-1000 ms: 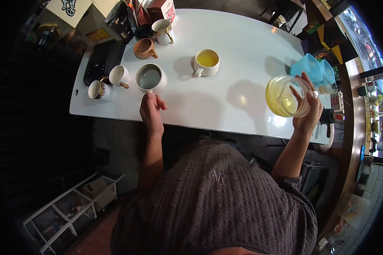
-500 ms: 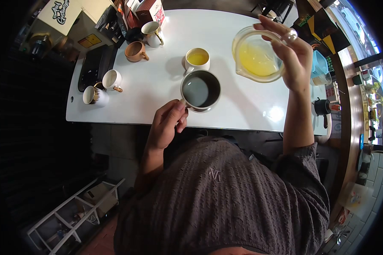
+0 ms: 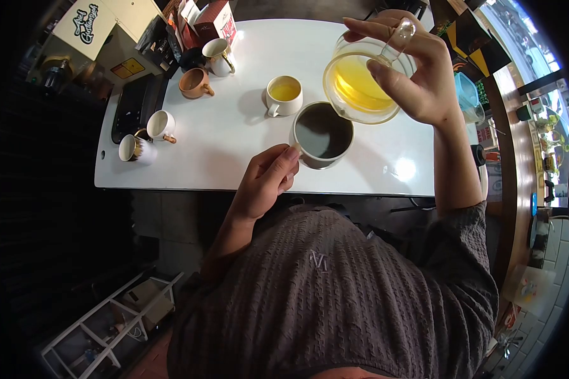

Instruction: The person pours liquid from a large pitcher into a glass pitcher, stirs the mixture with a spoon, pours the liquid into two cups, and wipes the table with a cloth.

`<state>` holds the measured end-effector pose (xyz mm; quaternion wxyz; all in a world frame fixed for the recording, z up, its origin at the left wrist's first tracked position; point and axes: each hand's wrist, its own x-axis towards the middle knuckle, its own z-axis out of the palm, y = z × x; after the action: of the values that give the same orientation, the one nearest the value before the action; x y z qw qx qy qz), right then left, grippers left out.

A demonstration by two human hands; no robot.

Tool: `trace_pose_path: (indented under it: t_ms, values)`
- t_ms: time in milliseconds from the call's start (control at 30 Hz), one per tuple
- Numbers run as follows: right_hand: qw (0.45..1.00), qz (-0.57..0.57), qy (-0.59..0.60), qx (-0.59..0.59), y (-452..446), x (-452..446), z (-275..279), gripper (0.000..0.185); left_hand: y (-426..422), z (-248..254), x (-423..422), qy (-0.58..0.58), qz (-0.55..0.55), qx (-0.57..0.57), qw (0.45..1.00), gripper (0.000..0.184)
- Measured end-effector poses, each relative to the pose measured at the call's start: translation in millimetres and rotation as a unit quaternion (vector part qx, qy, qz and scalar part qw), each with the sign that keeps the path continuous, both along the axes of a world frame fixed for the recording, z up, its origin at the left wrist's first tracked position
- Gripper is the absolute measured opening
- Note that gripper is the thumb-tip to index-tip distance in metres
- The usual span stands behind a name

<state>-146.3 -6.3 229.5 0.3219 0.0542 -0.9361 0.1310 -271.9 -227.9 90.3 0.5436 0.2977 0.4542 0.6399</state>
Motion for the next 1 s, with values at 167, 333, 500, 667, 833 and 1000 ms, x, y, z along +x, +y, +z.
trace_pose_path:
  t_ms: [167,333,500,667,833,1000]
  values:
    - [0.999,-0.003,-0.006,0.049,-9,-2,11,0.044,0,-5,0,-0.031,-0.006,0.021,0.999,0.025]
    - [0.998,0.022,0.056,0.006,-15,-6,16,0.051,0,-3,1,-0.030,0.001,0.013,0.999,0.023]
    - [0.999,0.024,0.032,0.035,-3,-8,14,0.050,0,-1,2,-0.019,0.009,0.004,1.000,0.023]
    - [0.999,0.008,0.023,0.038,-15,-12,20,0.049,0,-6,1,-0.019,0.010,0.012,1.000,0.024]
    - [0.999,0.018,0.034,0.034,-20,-13,23,0.048,-1,-7,2,-0.024,0.015,0.004,1.000,0.030]
    - [0.999,0.005,0.012,0.049,-23,-13,25,0.047,-7,-4,6,0.028,0.021,-0.008,0.999,0.029]
